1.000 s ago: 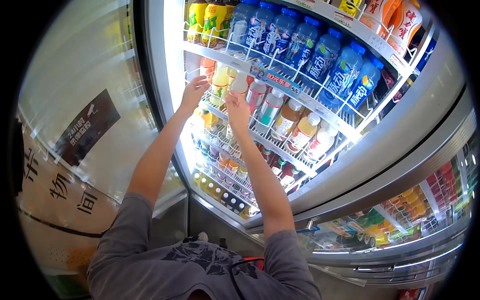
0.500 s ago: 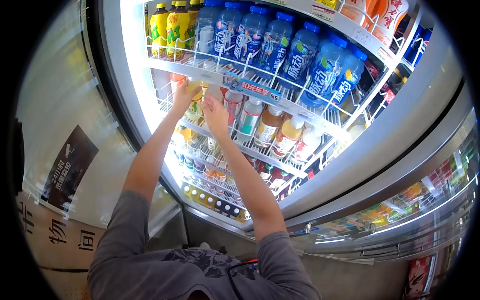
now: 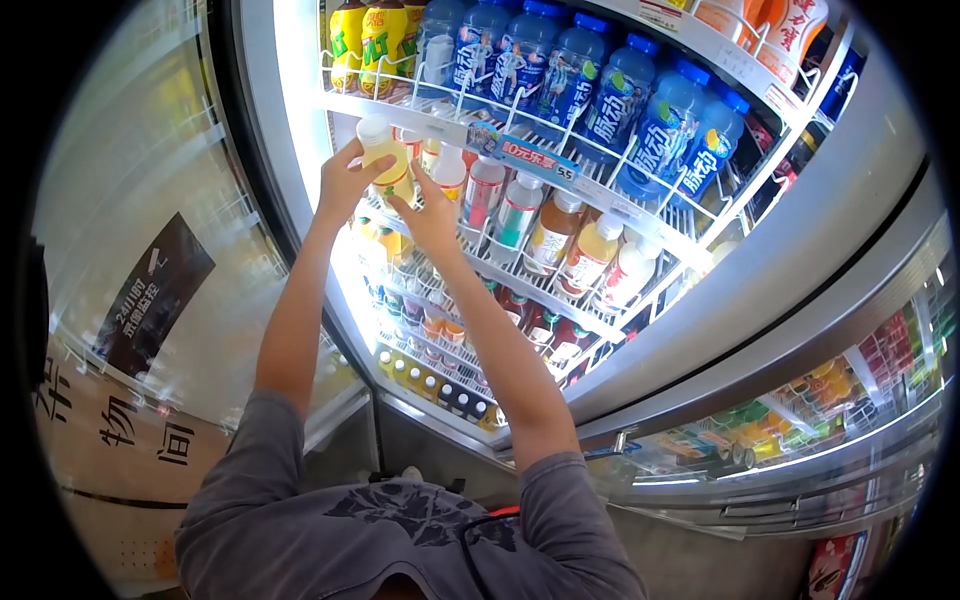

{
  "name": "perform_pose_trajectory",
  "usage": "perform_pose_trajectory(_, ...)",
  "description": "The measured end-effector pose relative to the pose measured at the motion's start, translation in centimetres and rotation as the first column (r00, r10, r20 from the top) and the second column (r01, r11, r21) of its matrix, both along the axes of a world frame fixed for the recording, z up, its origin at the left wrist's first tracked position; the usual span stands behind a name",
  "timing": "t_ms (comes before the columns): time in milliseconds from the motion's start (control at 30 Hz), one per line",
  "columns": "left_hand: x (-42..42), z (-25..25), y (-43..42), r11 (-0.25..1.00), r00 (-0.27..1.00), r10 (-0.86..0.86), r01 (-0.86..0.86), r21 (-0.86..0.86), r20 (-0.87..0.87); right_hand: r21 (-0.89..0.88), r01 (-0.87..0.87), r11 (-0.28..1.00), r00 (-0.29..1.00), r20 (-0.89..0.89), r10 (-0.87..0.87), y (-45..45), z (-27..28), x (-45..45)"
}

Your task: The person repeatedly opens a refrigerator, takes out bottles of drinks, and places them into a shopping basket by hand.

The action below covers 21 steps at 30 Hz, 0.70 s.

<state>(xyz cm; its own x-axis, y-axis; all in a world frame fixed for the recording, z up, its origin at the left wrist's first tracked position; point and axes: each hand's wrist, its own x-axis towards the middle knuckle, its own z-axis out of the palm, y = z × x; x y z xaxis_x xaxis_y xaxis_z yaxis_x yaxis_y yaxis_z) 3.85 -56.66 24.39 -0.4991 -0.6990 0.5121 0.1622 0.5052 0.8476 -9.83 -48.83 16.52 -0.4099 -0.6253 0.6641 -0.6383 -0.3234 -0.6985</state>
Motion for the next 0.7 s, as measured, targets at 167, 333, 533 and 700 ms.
perform_pose_trajectory(167, 0.6, -0.8, 3.6, 0.993, 0.998, -0.018, 0.011, -0.120, -0.057, 0.013, -0.026, 1.000, 0.999, -0.019, 0.026, 5.7, 1.7, 1.7)
perform_pose_trajectory(333, -0.3, -1.1, 9.2, 0.987, 0.997, -0.075, 0.073, -0.143, -0.006, 0.011, -0.035, 0.999, 0.995, 0.091, 0.034, 12.4, 1.1, 2.2)
perform_pose_trajectory(533, -3.9, -1.7, 18.0, 0.897, 0.932, -0.340, 0.282, -0.342, -0.123, -0.096, -0.063, 0.993, 0.949, 0.303, 0.089, 24.5, 0.9, 2.5)
perform_pose_trajectory(700, -6.1, -1.6, 29.4, 0.791, 0.873, -0.455, 0.306, -0.529, -0.175, -0.068, 0.094, 0.993, 0.932, 0.357, -0.064, 37.3, 1.9, 3.5)
